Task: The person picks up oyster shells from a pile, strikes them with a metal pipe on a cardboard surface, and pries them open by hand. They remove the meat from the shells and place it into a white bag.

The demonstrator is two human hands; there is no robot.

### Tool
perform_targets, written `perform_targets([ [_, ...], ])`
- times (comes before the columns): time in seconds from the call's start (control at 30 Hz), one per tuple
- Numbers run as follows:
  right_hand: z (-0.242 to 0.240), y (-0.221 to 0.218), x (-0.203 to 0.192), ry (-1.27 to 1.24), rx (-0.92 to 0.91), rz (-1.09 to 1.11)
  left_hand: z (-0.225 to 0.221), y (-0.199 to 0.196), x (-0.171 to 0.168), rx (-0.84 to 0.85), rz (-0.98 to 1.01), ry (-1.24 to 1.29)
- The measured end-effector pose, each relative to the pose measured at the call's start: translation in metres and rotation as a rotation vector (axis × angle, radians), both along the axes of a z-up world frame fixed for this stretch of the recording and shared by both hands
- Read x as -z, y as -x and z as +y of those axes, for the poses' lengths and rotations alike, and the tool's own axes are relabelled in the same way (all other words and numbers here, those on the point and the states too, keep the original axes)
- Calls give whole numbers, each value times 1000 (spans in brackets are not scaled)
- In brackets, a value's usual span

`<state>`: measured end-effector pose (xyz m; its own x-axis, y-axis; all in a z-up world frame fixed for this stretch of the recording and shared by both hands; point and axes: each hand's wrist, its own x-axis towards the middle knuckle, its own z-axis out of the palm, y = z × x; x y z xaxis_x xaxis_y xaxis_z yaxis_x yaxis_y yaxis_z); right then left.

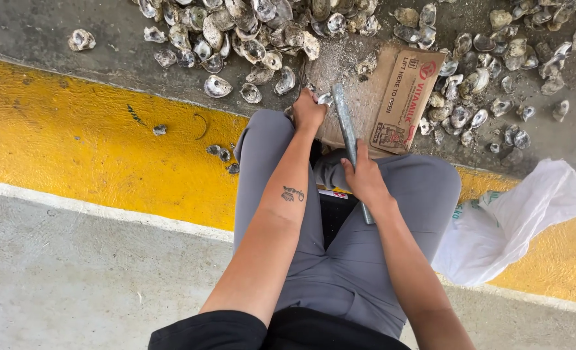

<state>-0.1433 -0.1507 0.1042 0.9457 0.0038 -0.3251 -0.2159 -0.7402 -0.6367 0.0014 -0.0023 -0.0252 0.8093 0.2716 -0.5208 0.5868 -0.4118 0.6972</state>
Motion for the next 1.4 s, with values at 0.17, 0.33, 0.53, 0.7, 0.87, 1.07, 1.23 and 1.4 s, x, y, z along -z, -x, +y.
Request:
perform_targets([
  [0.17, 10, -3, -32, -19, 31, 5, -1, 2, 6, -19, 1, 9],
  [0.33, -2, -4, -1, -7, 46, 36, 1, -2, 0, -14, -4, 15],
  [0.53, 5, -2, -27, -47, 85, 27, 0, 4, -5, -14, -12, 25],
  [0.7, 8, -12, -33, -75, 128, 127, 3, -2, -17, -3, 38, 20],
  [0.87, 4, -8, -41, -176, 214, 253, 1, 1, 4, 3, 19, 14],
  [1.07, -6, 8, -19, -428, 385, 144, -4, 7, 0, 20, -279, -97],
  [1.23, -8, 9, -17, -466, 421, 168, -2, 12, -11, 114, -331, -194],
  [1.4, -3, 5, -20, -339, 336, 202, 1, 8, -49, 228, -206, -279],
])
